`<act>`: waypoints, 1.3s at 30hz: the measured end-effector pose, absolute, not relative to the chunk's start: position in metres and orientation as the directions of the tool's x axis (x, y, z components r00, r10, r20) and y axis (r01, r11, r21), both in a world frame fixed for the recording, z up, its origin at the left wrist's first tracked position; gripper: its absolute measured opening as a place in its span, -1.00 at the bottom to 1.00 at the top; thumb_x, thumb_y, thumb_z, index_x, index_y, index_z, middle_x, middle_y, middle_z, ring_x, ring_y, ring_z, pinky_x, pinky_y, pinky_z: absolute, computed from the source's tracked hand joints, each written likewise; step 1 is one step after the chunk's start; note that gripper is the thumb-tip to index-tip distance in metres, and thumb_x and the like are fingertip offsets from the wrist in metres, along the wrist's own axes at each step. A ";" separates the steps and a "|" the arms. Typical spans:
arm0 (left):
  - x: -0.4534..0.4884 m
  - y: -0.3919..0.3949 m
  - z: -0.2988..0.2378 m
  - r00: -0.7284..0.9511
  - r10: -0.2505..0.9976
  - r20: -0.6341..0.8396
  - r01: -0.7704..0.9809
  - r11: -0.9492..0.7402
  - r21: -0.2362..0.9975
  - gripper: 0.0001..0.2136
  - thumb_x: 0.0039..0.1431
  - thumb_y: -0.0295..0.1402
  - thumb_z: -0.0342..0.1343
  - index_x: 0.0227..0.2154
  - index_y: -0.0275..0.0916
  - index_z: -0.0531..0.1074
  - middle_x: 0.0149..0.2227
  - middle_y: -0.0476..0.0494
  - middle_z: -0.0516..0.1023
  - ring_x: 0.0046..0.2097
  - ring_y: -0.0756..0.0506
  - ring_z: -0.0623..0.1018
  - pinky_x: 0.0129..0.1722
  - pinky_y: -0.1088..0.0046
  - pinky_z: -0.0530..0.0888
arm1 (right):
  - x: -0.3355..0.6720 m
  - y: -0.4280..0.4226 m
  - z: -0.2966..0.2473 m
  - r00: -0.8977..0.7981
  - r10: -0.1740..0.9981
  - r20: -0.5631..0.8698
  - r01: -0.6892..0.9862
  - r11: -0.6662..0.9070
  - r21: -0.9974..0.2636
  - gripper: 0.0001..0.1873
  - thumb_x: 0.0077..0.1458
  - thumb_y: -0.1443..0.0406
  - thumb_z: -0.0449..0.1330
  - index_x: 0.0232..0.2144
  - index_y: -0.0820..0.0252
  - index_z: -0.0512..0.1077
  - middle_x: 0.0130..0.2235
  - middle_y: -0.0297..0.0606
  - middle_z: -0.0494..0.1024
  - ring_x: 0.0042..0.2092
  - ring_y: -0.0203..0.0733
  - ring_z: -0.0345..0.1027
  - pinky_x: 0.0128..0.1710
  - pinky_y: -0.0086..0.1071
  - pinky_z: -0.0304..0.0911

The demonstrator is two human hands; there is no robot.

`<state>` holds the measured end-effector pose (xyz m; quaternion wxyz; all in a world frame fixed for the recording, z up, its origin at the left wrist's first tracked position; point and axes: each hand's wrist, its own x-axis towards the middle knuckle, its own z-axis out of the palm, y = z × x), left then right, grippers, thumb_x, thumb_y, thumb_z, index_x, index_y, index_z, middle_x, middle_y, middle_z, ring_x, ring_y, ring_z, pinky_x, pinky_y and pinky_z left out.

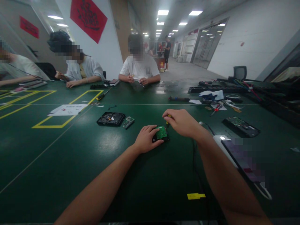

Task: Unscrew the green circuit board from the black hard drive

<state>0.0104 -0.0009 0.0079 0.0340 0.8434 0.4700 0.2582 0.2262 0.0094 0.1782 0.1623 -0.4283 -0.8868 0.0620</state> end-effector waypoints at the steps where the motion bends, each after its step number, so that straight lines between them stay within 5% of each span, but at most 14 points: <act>1: 0.011 -0.001 0.008 0.424 0.811 0.403 0.776 -0.555 0.300 -0.37 0.30 0.14 0.18 0.26 -0.18 0.44 0.30 -0.32 0.45 0.29 -0.37 0.44 0.32 -0.05 0.35 | 0.225 0.009 0.178 -0.577 0.782 0.236 0.747 0.622 -0.237 -0.74 0.40 0.34 0.09 -0.08 0.21 0.59 -0.07 -0.14 0.71 -0.08 -0.04 0.57 -0.05 -0.25 0.30; 10: 0.010 0.000 0.007 0.429 0.812 0.396 0.776 -0.556 0.297 -0.35 0.30 0.16 0.16 0.27 -0.18 0.43 0.30 -0.32 0.44 0.30 -0.37 0.43 0.32 -0.07 0.35 | 0.239 0.014 0.178 -0.631 0.754 0.182 0.716 0.656 -0.238 -0.68 0.32 0.41 0.06 0.00 0.20 0.55 0.02 -0.14 0.69 -0.01 -0.03 0.57 0.00 -0.24 0.31; 16: 0.011 0.000 0.008 0.431 0.809 0.399 0.771 -0.560 0.302 -0.36 0.31 0.15 0.16 0.26 -0.20 0.44 0.30 -0.34 0.45 0.30 -0.37 0.43 0.33 -0.07 0.35 | 0.230 0.018 0.169 -0.477 0.849 0.226 0.827 0.521 -0.210 -0.74 0.37 0.32 0.06 -0.09 0.23 0.54 -0.11 -0.04 0.70 -0.10 0.06 0.57 -0.09 -0.18 0.29; 20: 0.010 0.000 0.007 0.425 0.811 0.403 0.767 -0.559 0.315 -0.37 0.29 0.14 0.19 0.26 -0.16 0.44 0.29 -0.32 0.45 0.30 -0.37 0.43 0.33 -0.08 0.34 | 0.218 0.014 0.165 -0.410 0.865 0.288 0.811 0.490 -0.318 -0.75 0.30 0.30 0.19 0.00 0.26 0.47 -0.08 0.00 0.67 -0.10 0.04 0.54 -0.10 -0.21 0.28; 26: 0.011 0.001 0.006 0.418 0.819 0.393 0.772 -0.548 0.322 -0.35 0.27 0.15 0.19 0.28 -0.13 0.43 0.30 -0.30 0.44 0.30 -0.37 0.42 0.34 -0.07 0.33 | 0.219 0.009 0.169 -0.414 0.856 0.310 0.763 0.512 -0.394 -0.88 0.22 0.31 0.28 -0.19 0.20 0.45 -0.23 -0.14 0.64 -0.29 -0.12 0.46 -0.24 -0.28 0.23; 39: 0.011 0.001 0.007 0.417 0.820 0.392 0.768 -0.549 0.331 -0.36 0.27 0.16 0.20 0.27 -0.12 0.43 0.29 -0.29 0.45 0.30 -0.36 0.43 0.33 -0.09 0.34 | 0.226 0.005 0.178 -0.523 0.815 0.251 0.721 0.580 -0.379 -0.83 0.22 0.40 0.17 -0.16 0.15 0.51 -0.37 -0.28 0.63 -0.33 -0.15 0.46 -0.25 -0.30 0.21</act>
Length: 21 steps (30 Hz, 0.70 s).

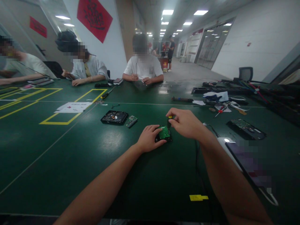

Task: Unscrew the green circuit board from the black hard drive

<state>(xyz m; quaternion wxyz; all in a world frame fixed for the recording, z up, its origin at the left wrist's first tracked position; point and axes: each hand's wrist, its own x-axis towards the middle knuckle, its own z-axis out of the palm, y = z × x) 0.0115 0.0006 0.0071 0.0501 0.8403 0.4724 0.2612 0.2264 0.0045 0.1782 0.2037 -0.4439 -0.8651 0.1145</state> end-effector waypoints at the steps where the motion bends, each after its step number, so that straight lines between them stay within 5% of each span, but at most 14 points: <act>1: 0.011 0.001 0.007 0.417 0.820 0.391 0.767 -0.549 0.333 -0.36 0.27 0.16 0.20 0.27 -0.12 0.43 0.29 -0.29 0.45 0.30 -0.37 0.43 0.33 -0.09 0.33 | 0.227 0.005 0.178 -0.509 0.821 0.260 0.733 0.571 -0.370 -0.86 0.22 0.39 0.17 -0.19 0.15 0.50 -0.38 -0.28 0.61 -0.34 -0.15 0.44 -0.26 -0.30 0.20; 11: 0.011 0.000 0.008 0.423 0.817 0.392 0.772 -0.551 0.317 -0.35 0.29 0.16 0.18 0.28 -0.14 0.42 0.29 -0.31 0.45 0.31 -0.36 0.42 0.33 -0.08 0.33 | 0.230 0.012 0.175 -0.517 0.804 0.295 0.756 0.590 -0.284 -0.90 0.31 0.23 0.21 -0.23 0.14 0.43 -0.25 -0.18 0.62 -0.24 -0.08 0.44 -0.22 -0.27 0.19; 21: 0.011 0.002 0.006 0.420 0.816 0.398 0.772 -0.552 0.315 -0.35 0.28 0.17 0.18 0.27 -0.15 0.43 0.30 -0.30 0.45 0.30 -0.36 0.43 0.33 -0.08 0.34 | 0.230 0.011 0.177 -0.553 0.788 0.269 0.717 0.615 -0.328 -0.87 0.31 0.35 0.16 -0.16 0.17 0.52 -0.30 -0.24 0.65 -0.29 -0.15 0.48 -0.22 -0.31 0.22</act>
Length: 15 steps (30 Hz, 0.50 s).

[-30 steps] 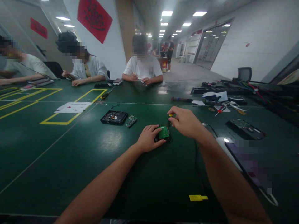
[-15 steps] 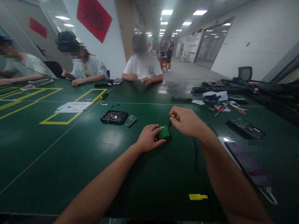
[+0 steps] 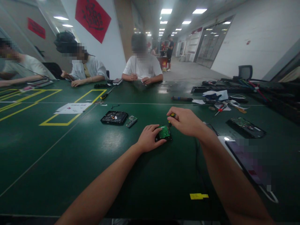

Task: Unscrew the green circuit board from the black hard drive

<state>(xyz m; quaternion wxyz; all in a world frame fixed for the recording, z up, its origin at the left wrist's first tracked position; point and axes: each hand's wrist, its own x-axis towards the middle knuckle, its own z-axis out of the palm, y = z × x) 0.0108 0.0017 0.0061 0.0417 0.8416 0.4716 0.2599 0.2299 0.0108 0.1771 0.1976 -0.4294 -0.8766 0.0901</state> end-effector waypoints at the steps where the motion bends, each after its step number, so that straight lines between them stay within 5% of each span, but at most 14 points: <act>1: 0.011 0.002 0.006 0.421 0.816 0.396 0.771 -0.552 0.317 -0.35 0.28 0.17 0.18 0.27 -0.14 0.43 0.30 -0.30 0.45 0.30 -0.36 0.43 0.32 -0.08 0.34 | 0.230 0.011 0.178 -0.554 0.787 0.270 0.717 0.616 -0.326 -0.88 0.32 0.34 0.16 -0.19 0.17 0.51 -0.30 -0.24 0.65 -0.28 -0.15 0.48 -0.22 -0.31 0.22; 9: 0.010 0.002 0.005 0.423 0.815 0.396 0.772 -0.553 0.314 -0.36 0.29 0.15 0.18 0.28 -0.13 0.43 0.29 -0.30 0.44 0.31 -0.37 0.42 0.32 -0.08 0.34 | 0.232 0.010 0.177 -0.566 0.786 0.248 0.719 0.618 -0.319 -0.74 0.28 0.43 0.11 -0.09 0.18 0.55 -0.14 -0.17 0.69 -0.19 -0.12 0.51 -0.14 -0.29 0.27; 15: 0.011 0.002 0.004 0.426 0.809 0.406 0.765 -0.561 0.315 -0.36 0.29 0.15 0.18 0.27 -0.15 0.43 0.29 -0.33 0.45 0.28 -0.37 0.44 0.31 -0.09 0.36 | 0.230 0.011 0.175 -0.570 0.774 0.276 0.735 0.630 -0.250 -0.81 0.32 0.39 0.12 -0.14 0.21 0.54 -0.12 -0.11 0.67 -0.08 -0.05 0.49 -0.03 -0.26 0.27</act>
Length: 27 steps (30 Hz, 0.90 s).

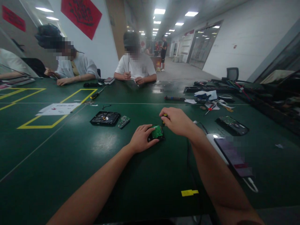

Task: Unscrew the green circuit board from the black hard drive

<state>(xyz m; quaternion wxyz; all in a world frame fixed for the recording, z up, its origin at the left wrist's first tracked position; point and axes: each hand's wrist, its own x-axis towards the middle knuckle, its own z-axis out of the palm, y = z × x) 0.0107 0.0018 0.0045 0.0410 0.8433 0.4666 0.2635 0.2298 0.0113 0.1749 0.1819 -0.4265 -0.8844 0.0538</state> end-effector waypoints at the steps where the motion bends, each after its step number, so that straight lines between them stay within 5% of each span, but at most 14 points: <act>1: 0.011 0.002 0.004 0.426 0.808 0.407 0.762 -0.563 0.321 -0.37 0.28 0.14 0.20 0.26 -0.14 0.43 0.28 -0.32 0.46 0.28 -0.37 0.44 0.30 -0.09 0.37 | 0.230 0.012 0.174 -0.581 0.766 0.276 0.729 0.640 -0.241 -0.80 0.32 0.40 0.12 -0.14 0.21 0.55 -0.11 -0.12 0.66 -0.07 -0.06 0.49 -0.01 -0.26 0.27; 9: 0.010 0.003 0.005 0.422 0.815 0.398 0.769 -0.554 0.319 -0.39 0.27 0.14 0.21 0.24 -0.11 0.44 0.27 -0.30 0.47 0.27 -0.38 0.46 0.28 -0.12 0.37 | 0.235 0.013 0.174 -0.586 0.773 0.242 0.713 0.634 -0.298 -0.68 0.29 0.46 0.12 0.01 0.18 0.53 0.01 -0.15 0.67 -0.06 -0.10 0.53 -0.01 -0.29 0.29; 20: 0.013 0.002 0.005 0.410 0.814 0.412 0.769 -0.551 0.324 -0.40 0.26 0.15 0.20 0.22 -0.11 0.46 0.28 -0.29 0.46 0.28 -0.39 0.44 0.30 -0.12 0.35 | 0.230 0.006 0.181 -0.519 0.828 0.214 0.733 0.560 -0.386 -0.82 0.40 0.31 0.09 -0.23 0.15 0.48 -0.35 -0.29 0.62 -0.32 -0.19 0.47 -0.23 -0.34 0.21; 27: 0.013 -0.001 0.010 0.404 0.823 0.400 0.767 -0.543 0.343 -0.42 0.27 0.12 0.19 0.21 -0.12 0.44 0.27 -0.29 0.45 0.27 -0.39 0.44 0.28 -0.11 0.37 | 0.228 0.003 0.179 -0.523 0.834 0.173 0.722 0.542 -0.430 -0.80 0.36 0.33 0.12 -0.01 0.17 0.46 -0.23 -0.23 0.66 -0.25 -0.14 0.51 -0.21 -0.31 0.23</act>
